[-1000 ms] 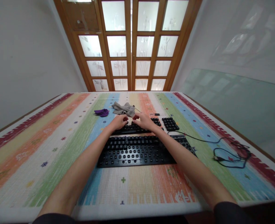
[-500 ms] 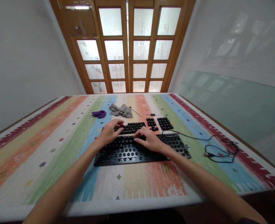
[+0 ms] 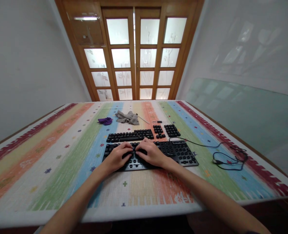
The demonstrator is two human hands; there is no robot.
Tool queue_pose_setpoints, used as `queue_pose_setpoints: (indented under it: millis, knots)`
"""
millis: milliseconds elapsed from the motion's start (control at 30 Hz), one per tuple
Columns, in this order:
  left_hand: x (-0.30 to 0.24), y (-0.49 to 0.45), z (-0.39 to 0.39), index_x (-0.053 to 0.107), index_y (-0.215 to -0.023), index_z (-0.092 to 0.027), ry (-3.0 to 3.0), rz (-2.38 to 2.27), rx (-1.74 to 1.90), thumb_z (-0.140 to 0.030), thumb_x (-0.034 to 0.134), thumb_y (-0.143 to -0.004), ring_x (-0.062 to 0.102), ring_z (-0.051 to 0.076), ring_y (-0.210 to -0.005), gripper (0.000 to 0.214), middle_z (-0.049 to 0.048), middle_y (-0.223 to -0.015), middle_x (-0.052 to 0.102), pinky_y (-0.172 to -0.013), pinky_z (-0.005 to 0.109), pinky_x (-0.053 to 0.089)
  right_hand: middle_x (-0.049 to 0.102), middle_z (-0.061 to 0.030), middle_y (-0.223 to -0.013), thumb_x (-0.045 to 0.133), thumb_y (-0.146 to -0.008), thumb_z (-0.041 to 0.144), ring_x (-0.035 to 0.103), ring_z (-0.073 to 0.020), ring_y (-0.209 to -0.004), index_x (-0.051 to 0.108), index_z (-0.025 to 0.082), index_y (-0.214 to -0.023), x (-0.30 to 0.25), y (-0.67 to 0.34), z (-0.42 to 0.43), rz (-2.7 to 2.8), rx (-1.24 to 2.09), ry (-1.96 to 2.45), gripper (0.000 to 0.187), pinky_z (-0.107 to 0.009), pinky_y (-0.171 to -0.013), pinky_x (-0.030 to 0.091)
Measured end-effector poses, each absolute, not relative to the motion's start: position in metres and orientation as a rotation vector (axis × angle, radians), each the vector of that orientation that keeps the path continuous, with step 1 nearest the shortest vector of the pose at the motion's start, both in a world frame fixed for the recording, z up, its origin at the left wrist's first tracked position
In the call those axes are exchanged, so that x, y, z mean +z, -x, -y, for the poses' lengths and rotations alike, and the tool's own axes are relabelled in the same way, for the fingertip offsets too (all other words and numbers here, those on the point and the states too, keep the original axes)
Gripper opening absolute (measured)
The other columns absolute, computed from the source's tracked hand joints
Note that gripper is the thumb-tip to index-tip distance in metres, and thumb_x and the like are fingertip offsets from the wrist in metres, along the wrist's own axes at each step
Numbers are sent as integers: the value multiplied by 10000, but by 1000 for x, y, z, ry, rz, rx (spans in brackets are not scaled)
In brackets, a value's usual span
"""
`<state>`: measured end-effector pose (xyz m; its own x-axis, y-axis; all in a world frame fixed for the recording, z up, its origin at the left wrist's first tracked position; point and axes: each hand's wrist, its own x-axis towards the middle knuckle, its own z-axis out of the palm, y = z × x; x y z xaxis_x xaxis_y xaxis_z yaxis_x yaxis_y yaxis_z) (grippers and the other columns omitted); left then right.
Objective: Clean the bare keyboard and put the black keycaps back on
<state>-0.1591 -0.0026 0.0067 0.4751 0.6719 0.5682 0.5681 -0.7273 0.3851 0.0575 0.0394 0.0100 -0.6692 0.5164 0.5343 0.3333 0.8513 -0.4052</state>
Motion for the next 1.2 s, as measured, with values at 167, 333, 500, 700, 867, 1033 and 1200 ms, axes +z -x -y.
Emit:
queue_pose_setpoints:
  millis: [167, 333, 500, 700, 867, 1033, 1200]
  knots:
    - [3, 159, 3, 690, -969, -178, -2581, -1086, 1085, -114, 542, -889, 636, 174, -916, 181, 72, -990, 643, -830, 321, 558, 702, -57, -864, 621, -881, 175, 536, -221, -881, 662, 182, -905, 5, -55, -39, 2365, 303, 584, 48, -377, -815, 447]
    - [3, 160, 3, 697, -912, -181, -2591, -1120, 1067, -141, 552, -897, 620, 187, -931, 151, 80, -984, 665, -854, 360, 538, 716, -62, -866, 600, -901, 195, 541, -219, -877, 691, 184, -900, 2, -53, -39, 2348, 299, 549, 92, -391, -825, 460]
    - [7, 157, 6, 707, -845, -194, -2682, -1184, 1038, -161, 579, -899, 580, 208, -943, 143, 70, -971, 684, -875, 395, 501, 722, -60, -873, 620, -887, 196, 556, -216, -875, 711, 194, -884, 1, -54, -40, 2352, 291, 527, 91, -400, -841, 460]
    - [7, 156, 7, 697, -836, -193, -2740, -1216, 1027, -161, 594, -889, 548, 221, -987, 120, 63, -1032, 669, -906, 412, 479, 724, -57, -871, 650, -858, 174, 543, -217, -868, 706, 181, -897, 0, -54, -41, 2342, 264, 505, 69, -393, -834, 464]
    - [6, 153, 6, 679, -817, -181, -2780, -1255, 977, -162, 592, -883, 536, 240, -1011, 111, 73, -1048, 658, -891, 430, 474, 726, -56, -901, 640, -861, 167, 540, -222, -881, 703, 198, -914, 0, -52, -40, 2362, 227, 510, 87, -393, -824, 467]
    - [6, 151, 7, 677, -806, -186, -2782, -1288, 971, -171, 586, -884, 533, 245, -1023, 121, 73, -1045, 656, -888, 432, 478, 729, -62, -906, 621, -869, 153, 536, -227, -876, 701, 193, -916, 1, -53, -39, 2380, 167, 495, 100, -391, -804, 470]
    - [6, 151, 8, 679, -792, -190, -2745, -1310, 978, -177, 592, -875, 533, 241, -1025, 121, 69, -1031, 657, -902, 435, 482, 733, -69, -913, 585, -906, 182, 543, -222, -859, 715, 203, -918, 2, -53, -37, 2370, 159, 503, 132, -399, -802, 474]
